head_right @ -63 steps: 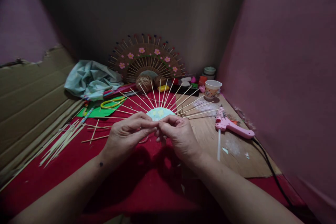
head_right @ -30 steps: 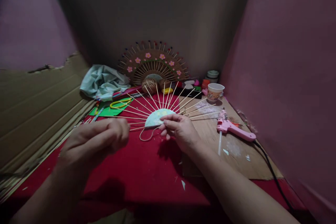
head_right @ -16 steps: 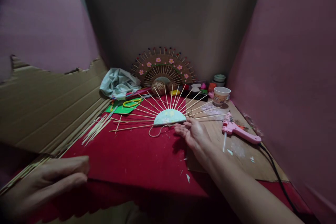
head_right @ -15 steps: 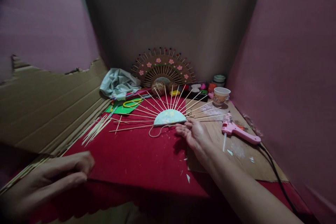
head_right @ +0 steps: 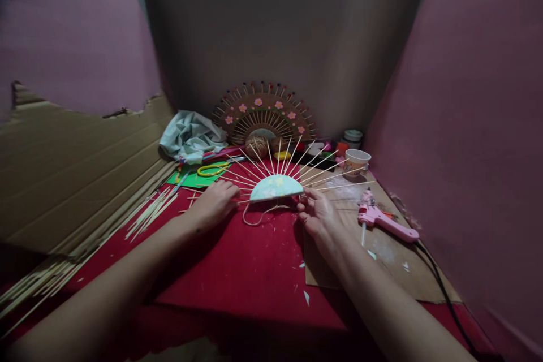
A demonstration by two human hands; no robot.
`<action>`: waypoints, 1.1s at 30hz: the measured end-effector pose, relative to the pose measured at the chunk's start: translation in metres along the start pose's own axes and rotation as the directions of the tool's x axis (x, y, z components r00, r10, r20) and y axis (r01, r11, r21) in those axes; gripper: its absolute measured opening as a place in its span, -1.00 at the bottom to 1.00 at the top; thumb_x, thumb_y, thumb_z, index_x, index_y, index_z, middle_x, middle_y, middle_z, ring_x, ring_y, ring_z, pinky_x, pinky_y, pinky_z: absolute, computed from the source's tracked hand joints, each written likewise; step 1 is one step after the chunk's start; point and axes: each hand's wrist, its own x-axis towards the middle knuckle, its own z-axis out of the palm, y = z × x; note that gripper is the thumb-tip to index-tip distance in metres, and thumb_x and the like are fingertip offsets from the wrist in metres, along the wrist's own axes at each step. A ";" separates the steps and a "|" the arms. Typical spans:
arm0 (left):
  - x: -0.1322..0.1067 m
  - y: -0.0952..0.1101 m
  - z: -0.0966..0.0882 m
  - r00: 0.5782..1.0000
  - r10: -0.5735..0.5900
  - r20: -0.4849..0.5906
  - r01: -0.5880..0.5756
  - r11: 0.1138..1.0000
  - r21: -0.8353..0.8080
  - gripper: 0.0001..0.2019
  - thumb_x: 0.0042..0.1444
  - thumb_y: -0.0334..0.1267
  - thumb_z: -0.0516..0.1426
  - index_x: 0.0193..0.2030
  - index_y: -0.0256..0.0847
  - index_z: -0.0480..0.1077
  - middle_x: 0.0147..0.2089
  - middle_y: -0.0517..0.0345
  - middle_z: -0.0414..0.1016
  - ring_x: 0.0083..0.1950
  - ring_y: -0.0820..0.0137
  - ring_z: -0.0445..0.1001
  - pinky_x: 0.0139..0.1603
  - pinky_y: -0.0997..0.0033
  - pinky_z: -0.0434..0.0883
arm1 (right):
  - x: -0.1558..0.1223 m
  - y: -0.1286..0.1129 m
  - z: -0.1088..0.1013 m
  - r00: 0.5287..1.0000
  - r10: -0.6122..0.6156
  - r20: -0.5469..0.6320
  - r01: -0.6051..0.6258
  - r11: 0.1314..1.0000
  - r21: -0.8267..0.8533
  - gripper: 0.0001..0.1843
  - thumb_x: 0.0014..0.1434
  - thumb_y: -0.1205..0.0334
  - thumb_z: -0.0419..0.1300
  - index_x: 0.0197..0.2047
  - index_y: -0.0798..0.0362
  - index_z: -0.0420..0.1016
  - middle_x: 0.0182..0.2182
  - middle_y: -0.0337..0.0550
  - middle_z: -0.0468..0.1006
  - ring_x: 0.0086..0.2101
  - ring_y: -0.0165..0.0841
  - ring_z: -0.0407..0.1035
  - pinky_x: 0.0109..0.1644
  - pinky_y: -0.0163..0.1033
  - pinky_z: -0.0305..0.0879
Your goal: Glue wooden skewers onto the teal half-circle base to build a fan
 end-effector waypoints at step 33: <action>-0.047 0.076 -0.050 0.997 -0.043 -0.063 -0.061 0.037 -0.997 -0.64 0.10 -0.18 0.21 0.05 -0.13 0.36 -0.24 0.15 0.48 -0.21 0.39 0.47 -0.14 0.36 0.39 | -0.053 -0.010 0.042 0.925 -0.100 0.366 -0.027 0.945 0.327 -0.65 -0.06 0.52 0.23 -0.15 0.14 0.46 -0.40 -0.13 0.64 -0.43 -0.36 0.51 -0.31 -0.28 0.51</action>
